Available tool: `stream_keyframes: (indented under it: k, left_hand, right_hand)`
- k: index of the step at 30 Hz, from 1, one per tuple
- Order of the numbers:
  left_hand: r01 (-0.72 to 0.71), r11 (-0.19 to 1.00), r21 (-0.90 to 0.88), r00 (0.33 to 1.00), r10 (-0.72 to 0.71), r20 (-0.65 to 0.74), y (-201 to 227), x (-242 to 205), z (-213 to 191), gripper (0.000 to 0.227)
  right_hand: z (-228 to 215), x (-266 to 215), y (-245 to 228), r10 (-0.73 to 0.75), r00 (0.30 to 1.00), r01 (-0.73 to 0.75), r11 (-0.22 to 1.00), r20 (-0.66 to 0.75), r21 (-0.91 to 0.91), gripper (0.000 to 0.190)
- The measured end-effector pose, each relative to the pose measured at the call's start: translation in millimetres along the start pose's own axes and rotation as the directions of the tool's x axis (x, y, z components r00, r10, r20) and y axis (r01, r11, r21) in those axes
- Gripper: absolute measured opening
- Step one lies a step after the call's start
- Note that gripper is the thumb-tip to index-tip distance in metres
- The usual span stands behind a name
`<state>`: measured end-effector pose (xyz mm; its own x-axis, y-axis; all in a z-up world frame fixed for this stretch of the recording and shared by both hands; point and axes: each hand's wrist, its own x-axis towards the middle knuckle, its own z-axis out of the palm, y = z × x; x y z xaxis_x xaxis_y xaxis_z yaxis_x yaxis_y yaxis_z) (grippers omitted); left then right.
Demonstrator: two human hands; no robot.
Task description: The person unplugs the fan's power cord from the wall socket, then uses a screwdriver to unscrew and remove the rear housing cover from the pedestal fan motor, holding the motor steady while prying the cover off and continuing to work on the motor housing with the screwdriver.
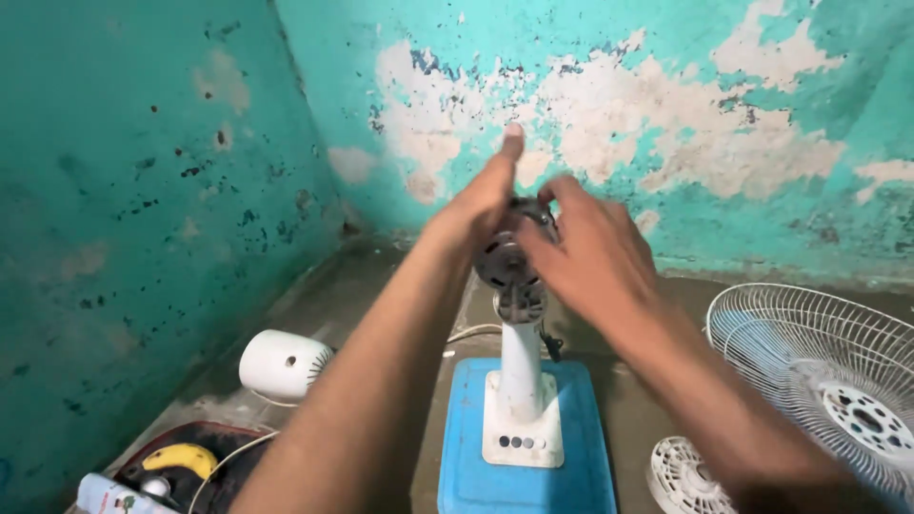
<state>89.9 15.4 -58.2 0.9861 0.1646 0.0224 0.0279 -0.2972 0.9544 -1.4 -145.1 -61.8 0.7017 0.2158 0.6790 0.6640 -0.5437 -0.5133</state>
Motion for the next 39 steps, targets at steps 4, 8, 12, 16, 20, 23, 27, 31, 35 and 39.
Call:
stream_keyframes:
  k: [4,8,12,16,20,23,27,31,35,39]
  left_hand:
    - [0.004,0.881,-0.474,0.998,0.025,0.054,0.6,-27.0,-16.1,0.107]
    - [0.046,0.734,-0.678,0.973,0.12,0.196,-32.2,-30.7,-24.3,0.121]
    - [-0.265,0.622,-0.737,0.961,0.233,-0.15,-100.8,-21.9,-2.9,0.1]
    - [-0.321,0.602,-0.731,0.938,0.097,-0.332,-157.9,-34.0,36.6,0.073]
    - [-0.458,0.739,-0.494,0.88,0.298,-0.369,-218.1,-16.4,52.6,0.054]
    - [-0.461,0.839,-0.288,0.868,0.359,-0.343,-195.2,-39.2,47.9,0.044]
    - [-0.263,0.896,-0.358,0.964,0.233,-0.126,-159.7,-69.5,34.6,0.051]
    - [-0.274,0.914,-0.299,0.959,0.281,-0.018,-156.1,-88.4,34.7,0.073]
    - [-0.362,0.922,-0.135,0.932,0.353,-0.087,-149.5,-98.6,49.6,0.086]
    - [-0.238,0.964,0.121,0.939,0.26,-0.224,-136.2,-102.9,55.7,0.087]
  right_hand:
    - [4.6,38.2,-41.9,0.249,0.91,-0.065,0.876,0.333,-0.478,0.065]
    - [23.0,38.9,-34.2,0.185,0.928,0.008,0.857,0.322,-0.516,0.078]
    - [29.4,26.8,-39.9,0.237,0.896,0.012,0.833,0.376,-0.553,0.079]
    - [36.7,25.0,-30.0,0.19,0.927,-0.001,0.863,0.323,-0.506,0.084]
    - [38.1,20.6,-31.9,0.138,0.936,0.037,0.876,0.323,-0.481,0.076]
    - [35.0,16.0,-36.3,0.088,0.953,0.062,0.881,0.291,-0.468,0.076]
    - [24.8,16.2,-36.0,0.104,0.959,0.067,0.822,0.265,-0.565,0.086]
    - [19.1,14.8,-30.4,0.101,0.942,0.075,0.865,0.319,-0.497,0.086]
    - [13.5,10.1,-30.1,0.035,0.951,0.111,0.888,0.306,-0.445,0.086]
    - [8.2,10.1,-30.2,0.032,0.959,0.073,0.931,0.28,-0.358,0.081]
